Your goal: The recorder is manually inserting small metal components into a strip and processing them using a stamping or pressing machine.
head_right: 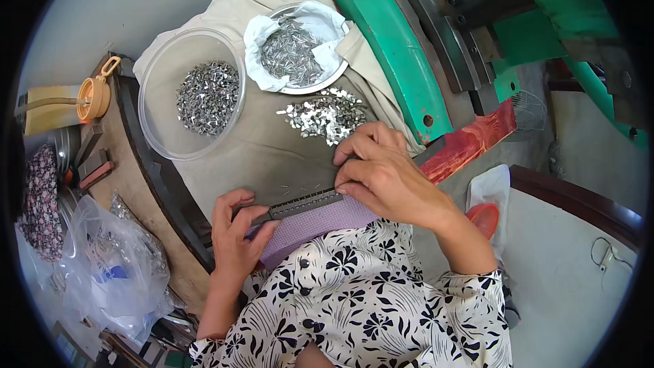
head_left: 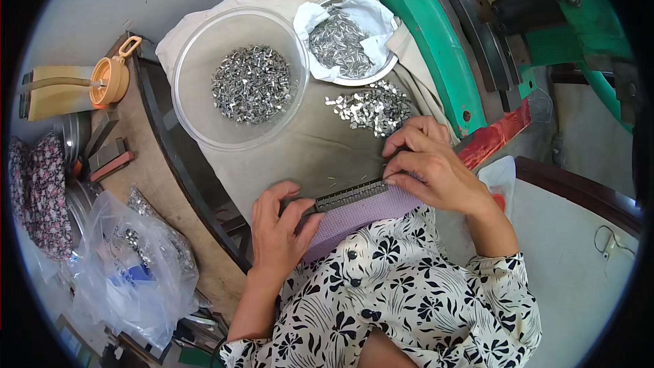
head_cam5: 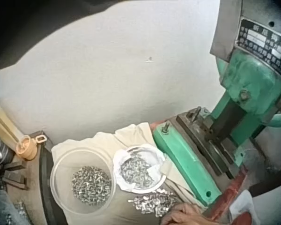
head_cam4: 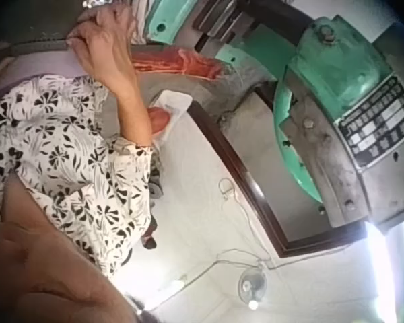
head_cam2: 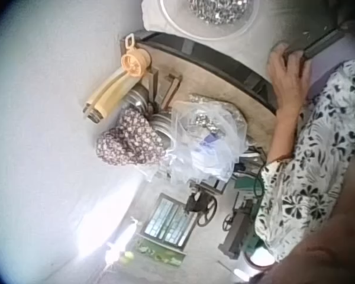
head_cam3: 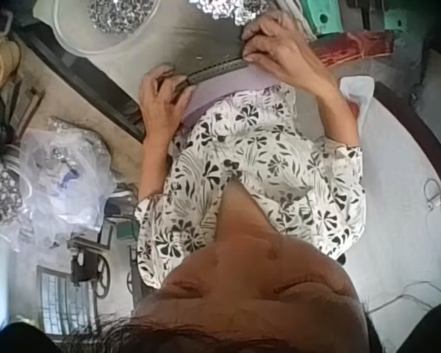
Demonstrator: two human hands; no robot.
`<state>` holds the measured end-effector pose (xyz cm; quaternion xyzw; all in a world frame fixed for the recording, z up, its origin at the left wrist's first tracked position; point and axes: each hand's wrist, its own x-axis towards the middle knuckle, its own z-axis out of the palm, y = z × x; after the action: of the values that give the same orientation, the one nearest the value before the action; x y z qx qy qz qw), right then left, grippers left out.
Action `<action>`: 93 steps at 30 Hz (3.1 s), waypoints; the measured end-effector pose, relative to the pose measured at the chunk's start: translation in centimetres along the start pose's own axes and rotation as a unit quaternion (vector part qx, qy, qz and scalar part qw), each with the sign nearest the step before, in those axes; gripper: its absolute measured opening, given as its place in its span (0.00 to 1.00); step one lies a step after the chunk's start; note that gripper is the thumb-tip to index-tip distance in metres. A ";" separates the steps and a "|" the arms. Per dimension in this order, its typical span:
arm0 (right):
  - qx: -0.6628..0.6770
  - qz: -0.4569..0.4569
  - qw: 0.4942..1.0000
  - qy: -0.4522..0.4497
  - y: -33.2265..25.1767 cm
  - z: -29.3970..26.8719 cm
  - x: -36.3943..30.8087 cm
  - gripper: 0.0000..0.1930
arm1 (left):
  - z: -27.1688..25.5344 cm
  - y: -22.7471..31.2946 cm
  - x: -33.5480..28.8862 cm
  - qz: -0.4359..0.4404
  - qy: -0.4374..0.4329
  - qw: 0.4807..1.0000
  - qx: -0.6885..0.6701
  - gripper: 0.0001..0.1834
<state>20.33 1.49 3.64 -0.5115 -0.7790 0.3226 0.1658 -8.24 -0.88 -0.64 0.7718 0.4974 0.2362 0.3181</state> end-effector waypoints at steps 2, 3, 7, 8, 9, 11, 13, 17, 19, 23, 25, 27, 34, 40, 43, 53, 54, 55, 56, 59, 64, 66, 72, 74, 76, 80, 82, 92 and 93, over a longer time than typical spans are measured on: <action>-0.010 -0.006 1.000 0.001 -0.2 0.3 0.2 0.06 | 0.2 -0.2 0.0 -0.009 0.002 1.000 -0.018 0.18; -0.010 -0.007 1.000 0.001 -0.3 0.4 0.3 0.06 | 0.3 -0.2 -0.1 -0.010 0.004 1.000 -0.024 0.19; -0.014 -0.009 1.000 -0.009 -0.1 0.7 0.7 0.06 | 0.6 -0.2 -0.2 -0.012 0.011 0.999 -0.030 0.19; -0.020 -0.008 1.000 -0.016 -0.1 0.8 0.8 0.06 | 0.6 -0.2 -0.2 -0.013 0.011 0.999 -0.030 0.19; -0.020 -0.008 1.000 -0.017 -0.2 0.8 0.8 0.06 | 0.6 -0.2 -0.2 -0.012 0.013 0.999 -0.031 0.19; -0.034 -0.011 0.999 -0.007 -0.4 0.9 0.8 0.06 | 0.6 -0.2 -0.2 -0.010 0.014 0.999 -0.034 0.19; -0.039 -0.017 0.999 -0.003 -0.4 0.9 0.8 0.07 | 0.6 -0.1 -0.2 -0.012 0.014 0.999 -0.030 0.19; -0.057 -0.023 0.998 0.032 -0.5 0.9 0.4 0.07 | 0.6 -0.2 -0.2 -0.014 0.018 0.999 -0.027 0.18; -0.066 -0.018 0.997 0.040 -0.6 0.5 -0.1 0.08 | 0.6 -0.2 -0.3 -0.009 0.019 0.999 -0.030 0.18; -0.105 -0.026 0.993 0.046 -0.9 1.3 -1.1 0.08 | 0.6 -0.4 -0.1 -0.006 0.019 0.999 -0.029 0.18; -0.123 -0.031 0.991 0.041 -1.0 1.2 -1.5 0.09 | 0.5 -0.4 -0.2 -0.002 0.013 0.999 -0.034 0.18; -0.121 -0.027 0.991 0.054 -1.1 0.9 -1.2 0.09 | 0.6 -0.5 -0.4 0.002 0.014 1.000 -0.028 0.17; -0.088 -0.075 0.992 0.043 -1.3 1.6 2.9 0.10 | 0.3 -0.1 -0.7 0.026 0.008 0.999 0.019 0.16; -0.093 -0.166 0.981 -0.018 -1.5 3.5 5.0 0.06 | 0.2 0.3 -0.8 0.015 -0.004 1.000 0.019 0.18; -0.157 -0.177 0.969 -0.063 -2.2 3.3 5.1 0.04 | 0.3 0.2 -0.7 0.016 -0.001 1.000 0.016 0.18; 0.103 0.043 0.991 0.068 -0.3 -0.2 1.7 0.04 | 0.4 0.5 0.4 0.044 0.006 0.998 0.048 0.17; 0.145 0.095 0.981 0.084 -0.1 -0.3 0.9 0.04 | 0.4 0.6 0.5 0.042 0.005 0.998 0.050 0.18; 0.148 0.113 0.979 0.082 0.1 -0.3 0.2 0.04 | 0.4 0.6 0.4 0.038 0.004 0.998 0.054 0.18; 0.148 0.115 0.979 0.083 0.2 -0.1 -0.3 0.04 | 0.4 0.5 0.4 0.039 0.003 0.998 0.053 0.18; 0.309 0.236 0.918 0.074 0.4 0.7 -1.9 0.03 | 0.5 0.4 0.3 0.039 0.007 0.997 0.059 0.17; 0.185 0.162 0.968 0.052 0.4 1.2 -2.1 0.04 | 0.7 0.6 0.2 0.029 0.007 0.998 0.054 0.18; 0.140 0.113 0.982 0.057 0.2 1.4 -1.7 0.05 | 0.7 0.7 0.2 0.028 0.009 0.998 0.057 0.18; 0.106 0.106 0.988 0.047 0.2 1.8 -1.7 0.06 | 0.7 0.7 0.1 0.016 0.007 0.998 0.053 0.18; 0.100 0.105 0.988 0.046 0.2 1.9 -1.8 0.06 | 0.6 0.8 0.1 0.013 0.005 0.998 0.054 0.18; 0.113 0.101 0.987 0.062 0.3 2.0 -1.9 0.07 | 0.6 0.9 0.2 0.005 0.001 0.999 0.053 0.18; 0.126 0.097 0.982 0.105 0.3 2.1 -2.5 0.06 | 0.6 0.9 0.3 0.004 -0.002 0.999 0.048 0.18; 0.090 0.095 0.985 0.109 0.0 2.2 -2.7 0.06 | 0.5 1.1 0.5 0.000 -0.003 0.999 0.046 0.18; -0.138 0.166 0.937 0.273 4.5 0.1 -9.6 0.15 | 0.8 1.0 0.4 0.016 0.004 0.999 0.051 0.18; -0.123 0.167 0.945 0.253 5.1 0.0 -10.1 0.16 | 0.9 1.0 0.5 0.016 0.003 0.999 0.043 0.18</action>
<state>28.11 -6.24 0.93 -0.7157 -0.6484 0.1072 0.2363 -6.79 -0.97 -0.51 0.7919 0.4959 0.2218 0.2791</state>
